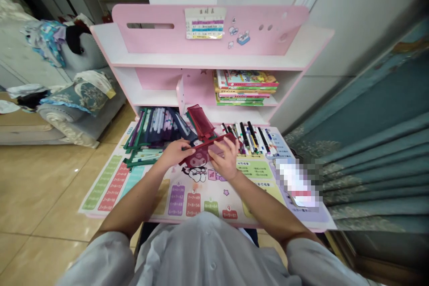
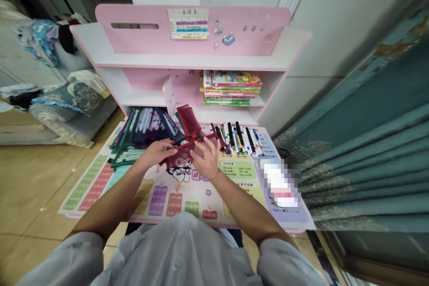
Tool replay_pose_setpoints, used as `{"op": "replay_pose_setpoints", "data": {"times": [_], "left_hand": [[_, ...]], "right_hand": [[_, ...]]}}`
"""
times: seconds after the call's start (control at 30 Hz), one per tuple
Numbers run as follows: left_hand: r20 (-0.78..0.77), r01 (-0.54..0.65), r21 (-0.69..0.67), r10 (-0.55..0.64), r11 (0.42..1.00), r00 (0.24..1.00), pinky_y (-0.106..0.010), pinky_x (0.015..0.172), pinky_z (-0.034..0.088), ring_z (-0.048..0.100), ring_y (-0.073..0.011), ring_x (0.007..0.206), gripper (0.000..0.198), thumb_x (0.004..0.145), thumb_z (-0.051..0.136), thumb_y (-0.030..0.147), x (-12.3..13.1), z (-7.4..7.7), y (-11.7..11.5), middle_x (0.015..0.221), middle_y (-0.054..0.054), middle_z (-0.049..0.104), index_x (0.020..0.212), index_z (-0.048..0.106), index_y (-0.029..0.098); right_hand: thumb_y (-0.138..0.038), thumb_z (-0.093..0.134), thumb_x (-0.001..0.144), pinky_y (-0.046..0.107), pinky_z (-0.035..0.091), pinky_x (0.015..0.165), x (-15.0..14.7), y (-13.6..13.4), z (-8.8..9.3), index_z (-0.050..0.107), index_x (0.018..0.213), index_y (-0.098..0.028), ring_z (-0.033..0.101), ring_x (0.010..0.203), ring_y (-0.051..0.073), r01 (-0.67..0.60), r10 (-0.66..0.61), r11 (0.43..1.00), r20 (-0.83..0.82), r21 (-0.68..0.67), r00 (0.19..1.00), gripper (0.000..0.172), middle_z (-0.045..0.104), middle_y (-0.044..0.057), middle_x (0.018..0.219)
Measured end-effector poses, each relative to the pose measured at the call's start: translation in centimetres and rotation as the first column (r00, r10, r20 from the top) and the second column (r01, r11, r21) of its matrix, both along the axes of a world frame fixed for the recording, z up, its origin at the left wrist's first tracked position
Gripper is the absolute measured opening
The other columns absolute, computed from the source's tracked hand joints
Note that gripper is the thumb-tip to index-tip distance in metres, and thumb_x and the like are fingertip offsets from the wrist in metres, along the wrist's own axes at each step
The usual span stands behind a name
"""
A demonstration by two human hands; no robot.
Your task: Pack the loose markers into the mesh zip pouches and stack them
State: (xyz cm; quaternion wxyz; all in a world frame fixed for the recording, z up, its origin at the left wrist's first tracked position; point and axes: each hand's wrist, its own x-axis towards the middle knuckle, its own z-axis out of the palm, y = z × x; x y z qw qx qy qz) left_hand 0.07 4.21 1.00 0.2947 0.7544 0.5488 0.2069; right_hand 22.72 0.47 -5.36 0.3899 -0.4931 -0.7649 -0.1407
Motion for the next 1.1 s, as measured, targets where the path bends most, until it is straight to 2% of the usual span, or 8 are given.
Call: {"op": "replay_pose_setpoints", "data": {"times": [0.13, 0.27, 0.4, 0.5, 0.7, 0.8, 0.97, 1.1], "left_hand": [[0.066, -0.032, 0.063, 0.028, 0.998, 0.997, -0.043, 0.112, 0.038, 0.052, -0.0272, 0.132, 0.018, 0.078, 0.063, 0.037, -0.9, -0.6, 0.0, 0.127, -0.007, 0.068, 0.081, 0.074, 0.023], [0.029, -0.101, 0.189, 0.098, 0.977, 0.995, -0.064, 0.116, 0.019, 0.042, -0.0315, 0.139, 0.011, 0.08, 0.067, 0.034, -1.9, -0.3, -0.7, 0.132, -0.006, 0.064, 0.08, 0.073, 0.025], [-0.051, -0.071, 0.314, 0.092, 0.947, 0.994, -0.071, 0.113, 0.012, 0.038, -0.034, 0.141, 0.004, 0.079, 0.071, 0.029, -1.7, -0.1, -1.7, 0.133, -0.006, 0.063, 0.079, 0.074, 0.026], [-0.111, 0.004, 0.363, 0.039, 0.932, 0.993, -0.07, 0.113, 0.01, 0.037, -0.0338, 0.141, 0.004, 0.08, 0.072, 0.028, -0.8, -0.4, -2.3, 0.133, -0.005, 0.063, 0.08, 0.075, 0.028], [-0.153, 0.026, 0.361, 0.032, 0.932, 0.988, -0.069, 0.114, 0.011, 0.037, -0.034, 0.141, 0.014, 0.077, 0.074, 0.033, -0.3, -1.2, -2.4, 0.136, -0.006, 0.061, 0.09, 0.074, 0.029], [-0.164, -0.036, 0.335, 0.096, 0.942, 0.982, -0.069, 0.114, 0.014, 0.036, -0.0358, 0.142, 0.027, 0.072, 0.078, 0.039, -0.8, -1.1, -2.1, 0.138, -0.008, 0.058, 0.095, 0.073, 0.027], [-0.219, -0.078, 0.271, 0.14, 0.959, 0.966, -0.071, 0.112, 0.014, 0.034, -0.0357, 0.142, 0.029, 0.07, 0.079, 0.039, -1.5, -1.0, -1.5, 0.14, -0.009, 0.057, 0.096, 0.072, 0.028], [-0.24, -0.048, 0.227, 0.104, 0.973, 0.965, -0.072, 0.112, 0.01, 0.038, -0.0339, 0.14, 0.012, 0.076, 0.075, 0.035, -1.6, -1.1, -1.3, 0.134, -0.006, 0.062, 0.086, 0.074, 0.029]], "right_hand": [[-0.04, 0.065, 0.082, 0.062, 0.013, 0.116, -0.1, 0.2, 0.0, 0.073, 0.094, -0.033, 0.037, 0.136, 0.033, -0.065, 0.064, 0.997, 0.053, 0.032, 0.997, 0.016, 0.063, 0.003, 0.126], [-0.06, 0.066, 0.077, 0.06, 0.017, 0.117, 0.2, 0.3, 0.5, 0.07, 0.108, -0.029, 0.031, 0.139, 0.037, -0.05, 0.048, 0.996, 0.032, 0.075, 0.998, 0.044, 0.058, 0.008, 0.132], [-0.051, 0.061, 0.085, 0.056, 0.021, 0.116, 0.0, 0.2, 1.2, 0.068, 0.114, -0.026, 0.031, 0.14, 0.035, 0.066, -0.067, 0.991, 0.007, 0.12, 0.998, 0.038, 0.057, 0.01, 0.131], [-0.047, 0.06, 0.087, 0.059, 0.017, 0.116, -0.7, 0.1, 1.4, 0.07, 0.108, -0.027, 0.03, 0.141, 0.036, 0.055, -0.061, 0.996, 0.087, 0.075, 0.994, 0.031, 0.058, 0.009, 0.134], [-0.035, 0.06, 0.089, 0.063, 0.009, 0.116, -1.3, 0.2, 0.7, 0.071, 0.08, -0.024, 0.024, 0.145, 0.035, 0.005, 0.001, 0.999, 0.125, -0.054, 0.992, 0.019, 0.059, 0.006, 0.134], [-0.035, 0.059, 0.09, 0.065, 0.011, 0.115, -1.0, 0.2, 0.7, 0.072, 0.078, -0.024, 0.025, 0.144, 0.036, 0.008, 0.002, 0.996, 0.111, -0.089, 0.994, 0.02, 0.058, 0.006, 0.136], [-0.033, 0.059, 0.09, 0.068, 0.011, 0.113, -0.9, 0.0, 1.4, 0.074, 0.08, -0.025, 0.026, 0.144, 0.038, 0.012, 0.008, 0.977, 0.092, -0.213, 0.996, 0.019, 0.056, 0.007, 0.139], [-0.034, 0.059, 0.09, 0.069, 0.011, 0.113, -1.1, -0.3, 1.5, 0.075, 0.082, -0.026, 0.025, 0.145, 0.038, -0.005, 0.022, 0.974, 0.073, -0.228, 0.997, 0.02, 0.058, 0.008, 0.137]]}}
